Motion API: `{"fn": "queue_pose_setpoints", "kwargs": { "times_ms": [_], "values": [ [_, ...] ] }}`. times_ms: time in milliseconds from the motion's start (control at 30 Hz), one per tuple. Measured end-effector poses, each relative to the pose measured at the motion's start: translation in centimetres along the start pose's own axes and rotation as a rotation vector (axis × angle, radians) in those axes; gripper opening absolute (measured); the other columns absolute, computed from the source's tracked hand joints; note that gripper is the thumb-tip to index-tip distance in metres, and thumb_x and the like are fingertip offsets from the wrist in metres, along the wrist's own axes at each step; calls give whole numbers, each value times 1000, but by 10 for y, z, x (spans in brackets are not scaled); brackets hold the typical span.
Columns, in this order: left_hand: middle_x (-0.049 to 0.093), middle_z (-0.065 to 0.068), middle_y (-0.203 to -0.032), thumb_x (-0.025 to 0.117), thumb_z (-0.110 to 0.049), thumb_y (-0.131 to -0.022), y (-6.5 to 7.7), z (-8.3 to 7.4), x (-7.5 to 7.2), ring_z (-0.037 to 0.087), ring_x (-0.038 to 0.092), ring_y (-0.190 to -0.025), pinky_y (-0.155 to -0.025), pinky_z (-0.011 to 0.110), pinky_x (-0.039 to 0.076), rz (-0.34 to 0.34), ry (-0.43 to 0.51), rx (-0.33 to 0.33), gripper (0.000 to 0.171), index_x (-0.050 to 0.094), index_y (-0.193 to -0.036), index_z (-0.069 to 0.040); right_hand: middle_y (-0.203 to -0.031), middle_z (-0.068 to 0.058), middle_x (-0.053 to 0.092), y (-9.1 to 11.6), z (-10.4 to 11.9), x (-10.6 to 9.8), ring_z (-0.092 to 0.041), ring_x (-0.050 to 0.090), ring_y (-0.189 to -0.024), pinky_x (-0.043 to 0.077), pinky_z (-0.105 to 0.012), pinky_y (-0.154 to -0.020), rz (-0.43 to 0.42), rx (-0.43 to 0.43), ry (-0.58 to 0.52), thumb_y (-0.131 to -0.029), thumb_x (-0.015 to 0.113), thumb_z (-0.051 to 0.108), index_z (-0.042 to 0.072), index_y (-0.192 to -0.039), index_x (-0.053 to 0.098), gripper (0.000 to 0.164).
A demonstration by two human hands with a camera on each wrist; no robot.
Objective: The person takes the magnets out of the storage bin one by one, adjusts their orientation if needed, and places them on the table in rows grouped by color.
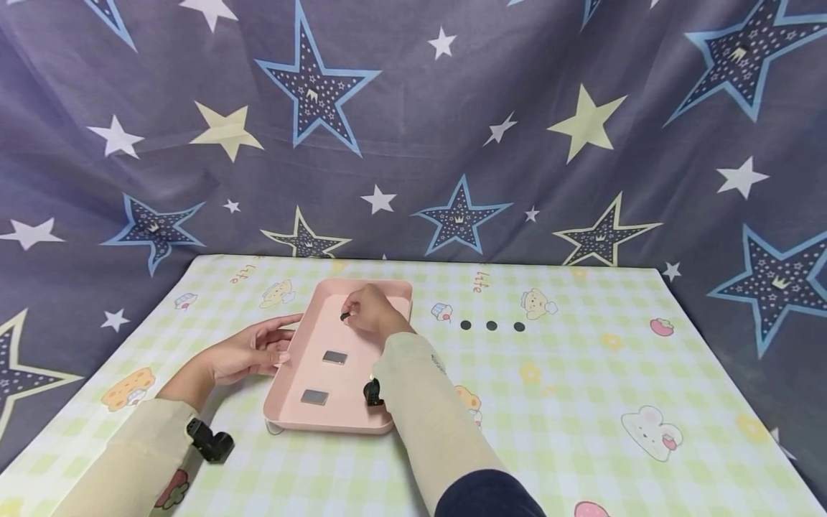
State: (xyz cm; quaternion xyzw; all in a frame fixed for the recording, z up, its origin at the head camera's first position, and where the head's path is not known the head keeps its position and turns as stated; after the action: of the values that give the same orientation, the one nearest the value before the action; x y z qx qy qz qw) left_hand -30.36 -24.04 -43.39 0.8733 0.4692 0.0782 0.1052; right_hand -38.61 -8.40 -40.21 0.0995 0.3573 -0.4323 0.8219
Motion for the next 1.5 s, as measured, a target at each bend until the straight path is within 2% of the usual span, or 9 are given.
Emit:
{"fn": "queue_pose_setpoints", "kwargs": {
  "times_ms": [300,500,633,767,900,1100,1300,1500],
  "values": [
    [26,30,-150,61,3,-93,0,-2,0,23,53,-118,-92,50,50,8,-19,3,84,9,-157,-8,-87,-11,69,2,-5,1,-9,52,-73,46,-17,-71,3,50,10,-84,71,-4,-4,-92,72,9],
    [24,32,-151,61,2,-93,1,-2,1,23,53,-118,-92,51,50,18,-8,8,85,7,-157,-7,-87,-4,68,8,-3,0,-7,52,-74,46,-17,-71,43,82,71,-85,71,1,0,-89,71,4],
    [23,31,-151,60,3,-93,1,-1,0,22,53,-118,-92,51,50,16,1,6,84,7,-157,-7,-81,0,63,13,0,-2,-9,47,-70,43,-19,-69,51,105,74,-87,72,5,3,-89,70,3],
    [22,31,-151,60,4,-92,1,1,0,23,53,-118,-93,52,49,16,6,5,84,7,-157,-7,-83,-2,62,15,3,-3,-9,48,-72,44,-20,-71,42,101,39,-89,70,6,3,-90,68,4],
    [21,31,-151,60,3,-92,1,0,0,24,52,-119,-93,52,49,13,2,3,85,7,-157,-8,-93,-5,65,15,5,-6,-10,54,-82,47,-20,-78,26,93,-11,-90,67,2,0,-95,67,6],
    [23,32,-150,61,4,-92,1,0,0,24,54,-117,-93,52,49,7,2,6,85,8,-157,-8,-101,-10,67,16,7,-9,-20,63,-97,49,-23,-85,-15,90,-82,-90,64,-1,-2,-98,67,8],
    [23,32,-150,61,4,-91,1,-1,0,24,54,-116,-92,52,49,1,3,11,85,8,-157,-7,-104,-10,67,21,8,-15,-25,64,-94,49,-23,-76,-67,114,-186,-91,67,4,0,-98,67,8],
    [22,32,-150,62,2,-91,3,-2,1,24,54,-116,-92,51,50,3,-4,9,87,7,-157,-7,-100,-6,66,26,10,-23,-25,63,-88,48,-22,-69,-97,108,-184,-90,70,7,3,-95,68,7]
  ]
}}
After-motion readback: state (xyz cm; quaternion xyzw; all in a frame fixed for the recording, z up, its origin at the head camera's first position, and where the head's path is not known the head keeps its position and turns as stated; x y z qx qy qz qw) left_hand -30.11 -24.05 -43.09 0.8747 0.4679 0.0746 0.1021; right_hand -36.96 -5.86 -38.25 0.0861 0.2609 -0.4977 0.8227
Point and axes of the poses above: each hand's wrist, its own y-axis away from the middle knuckle, its own x-axis out of the palm, z = x × y, the point moved 9 cm from there along -y, towards the middle knuckle
